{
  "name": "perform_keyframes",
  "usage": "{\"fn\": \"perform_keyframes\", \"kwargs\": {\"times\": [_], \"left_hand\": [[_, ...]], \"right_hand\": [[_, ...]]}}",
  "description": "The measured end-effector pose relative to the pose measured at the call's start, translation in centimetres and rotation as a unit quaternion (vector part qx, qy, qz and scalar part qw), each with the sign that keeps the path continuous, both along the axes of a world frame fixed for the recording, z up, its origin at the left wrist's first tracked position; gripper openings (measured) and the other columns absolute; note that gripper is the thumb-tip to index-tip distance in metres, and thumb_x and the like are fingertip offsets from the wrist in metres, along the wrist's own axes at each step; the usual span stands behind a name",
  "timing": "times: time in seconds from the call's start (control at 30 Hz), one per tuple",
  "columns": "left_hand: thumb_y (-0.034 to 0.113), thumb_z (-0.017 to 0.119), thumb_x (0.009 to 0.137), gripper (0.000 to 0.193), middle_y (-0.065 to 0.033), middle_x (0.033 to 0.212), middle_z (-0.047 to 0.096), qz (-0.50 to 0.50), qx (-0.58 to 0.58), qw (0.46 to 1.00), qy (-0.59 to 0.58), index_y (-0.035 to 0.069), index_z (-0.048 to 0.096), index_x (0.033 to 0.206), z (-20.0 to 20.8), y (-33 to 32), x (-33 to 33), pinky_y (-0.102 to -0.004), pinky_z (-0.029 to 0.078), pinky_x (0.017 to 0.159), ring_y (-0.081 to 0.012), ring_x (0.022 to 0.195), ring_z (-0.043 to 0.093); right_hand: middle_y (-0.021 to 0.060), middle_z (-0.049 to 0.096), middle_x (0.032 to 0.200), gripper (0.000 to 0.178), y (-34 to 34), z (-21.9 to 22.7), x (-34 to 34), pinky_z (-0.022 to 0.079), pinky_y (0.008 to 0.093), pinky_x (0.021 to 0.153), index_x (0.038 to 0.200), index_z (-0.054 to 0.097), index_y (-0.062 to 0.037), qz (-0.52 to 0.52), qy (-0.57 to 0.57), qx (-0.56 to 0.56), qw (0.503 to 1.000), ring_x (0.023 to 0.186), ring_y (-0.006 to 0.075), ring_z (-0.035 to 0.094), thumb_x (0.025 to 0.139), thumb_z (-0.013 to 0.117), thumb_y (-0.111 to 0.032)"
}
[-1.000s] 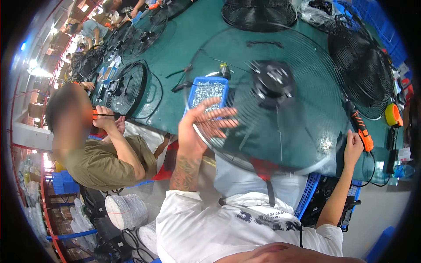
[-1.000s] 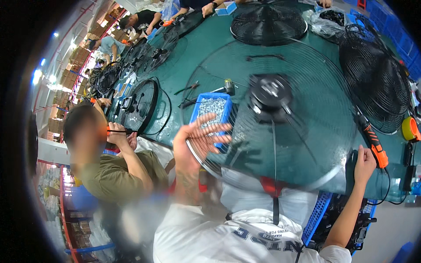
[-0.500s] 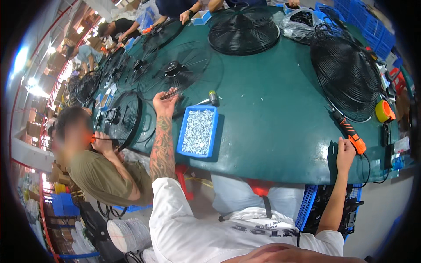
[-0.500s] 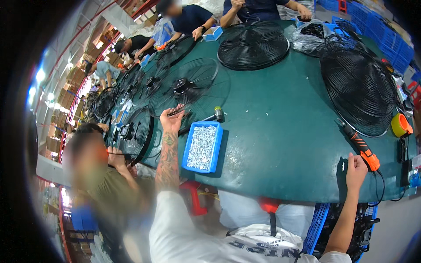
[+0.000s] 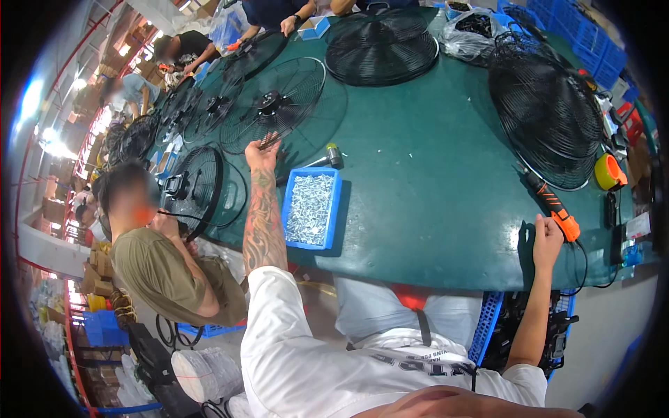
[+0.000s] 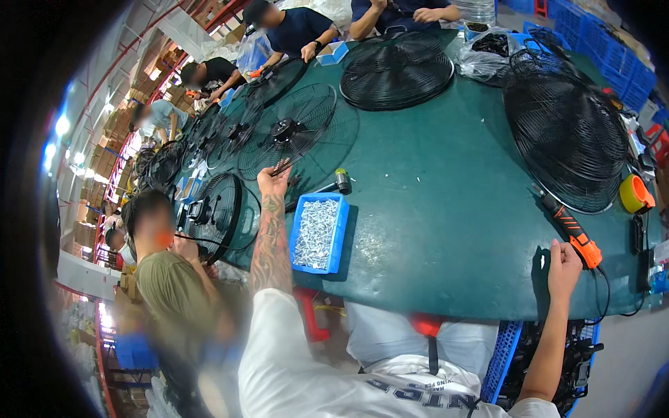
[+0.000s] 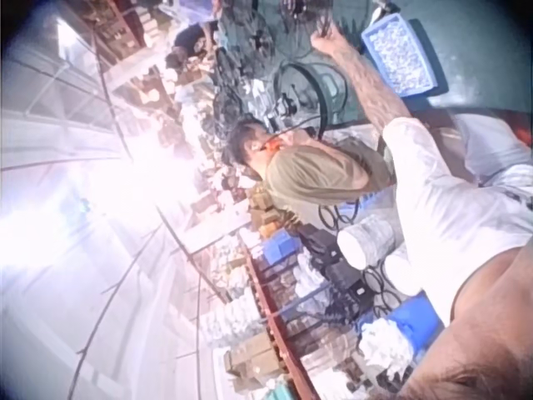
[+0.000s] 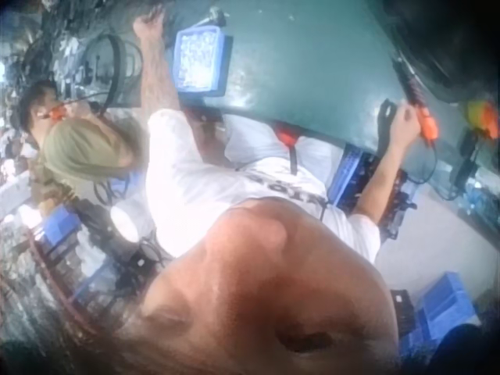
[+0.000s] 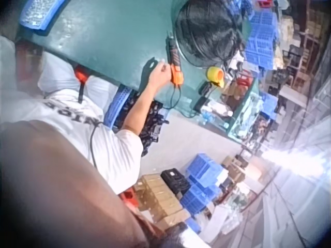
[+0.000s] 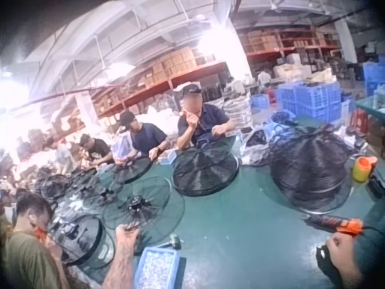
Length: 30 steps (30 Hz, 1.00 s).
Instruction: Assemble an industrial fan motor and grill using an electric screwdriver.
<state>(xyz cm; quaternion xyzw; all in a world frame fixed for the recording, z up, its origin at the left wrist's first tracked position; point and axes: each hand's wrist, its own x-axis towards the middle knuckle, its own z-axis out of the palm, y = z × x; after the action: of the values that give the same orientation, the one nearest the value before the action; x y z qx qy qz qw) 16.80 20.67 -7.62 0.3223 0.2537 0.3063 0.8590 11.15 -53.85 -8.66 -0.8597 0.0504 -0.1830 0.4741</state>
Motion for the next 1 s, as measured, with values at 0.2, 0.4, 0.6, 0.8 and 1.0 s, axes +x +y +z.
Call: {"fn": "perform_keyframes", "kwargs": {"times": [0.2,0.4,0.6,0.8,1.0], "left_hand": [[0.014,0.04,0.094,0.034,-0.0277,0.115,0.059,0.029,-0.014,0.999,-0.007,-0.013,0.049,0.112,-1.0,1.2,1.6,-0.0603,0.044,0.105,-0.045,0.114,0.058],[0.055,0.06,0.096,0.083,-0.0347,0.125,0.058,-0.109,0.137,0.968,0.181,-0.005,0.031,0.146,-0.6,-3.7,-0.8,-0.0519,0.057,0.092,-0.0449,0.11,0.064],[0.033,0.063,0.099,0.061,-0.0161,0.128,0.061,-0.061,0.614,0.752,0.232,0.001,0.039,0.145,3.3,-9.7,-12.1,-0.0375,0.047,0.093,-0.0249,0.121,0.057],[0.009,0.056,0.1,0.036,-0.0126,0.114,0.066,-0.303,0.535,0.782,0.101,-0.001,0.052,0.134,4.1,-34.9,-15.7,-0.0264,0.05,0.077,-0.0172,0.1,0.064],[0.004,0.063,0.095,0.031,-0.012,0.106,0.07,-0.467,0.513,0.72,0.027,-0.003,0.061,0.125,-0.4,-50.1,-15.1,-0.0259,0.05,0.073,-0.0156,0.089,0.065]], "right_hand": [[-0.0069,0.038,0.058,0.031,0.6,-0.2,-0.3,0.026,0.0266,0.051,0.072,0.057,-0.0008,0.006,0.002,0.014,1.0,0.055,0.0033,0.033,0.096,0.066,-0.019],[-0.0038,0.043,0.057,0.028,-1.2,-0.4,-1.2,0.03,0.0279,0.051,0.073,0.06,0.0004,-0.009,-0.015,-0.013,1.0,0.055,0.0058,0.037,0.093,0.069,-0.018],[0.0133,0.067,0.072,0.026,0.1,-1.0,-0.3,0.05,0.0377,0.062,0.088,0.069,-0.0038,0.0,-0.01,-0.046,0.999,0.063,0.025,0.066,0.089,0.07,-0.03],[0.0113,0.068,0.069,0.028,-0.7,-0.1,-1.2,0.051,0.0453,0.063,0.088,0.072,-0.014,0.0,0.033,-0.127,0.991,0.068,0.0335,0.067,0.09,0.065,-0.041],[0.0097,0.063,0.064,0.022,-2.6,0.0,-7.3,0.049,0.0368,0.056,0.08,0.07,-0.0083,0.089,-0.113,-0.111,0.983,0.057,0.028,0.062,0.088,0.073,-0.029]]}}
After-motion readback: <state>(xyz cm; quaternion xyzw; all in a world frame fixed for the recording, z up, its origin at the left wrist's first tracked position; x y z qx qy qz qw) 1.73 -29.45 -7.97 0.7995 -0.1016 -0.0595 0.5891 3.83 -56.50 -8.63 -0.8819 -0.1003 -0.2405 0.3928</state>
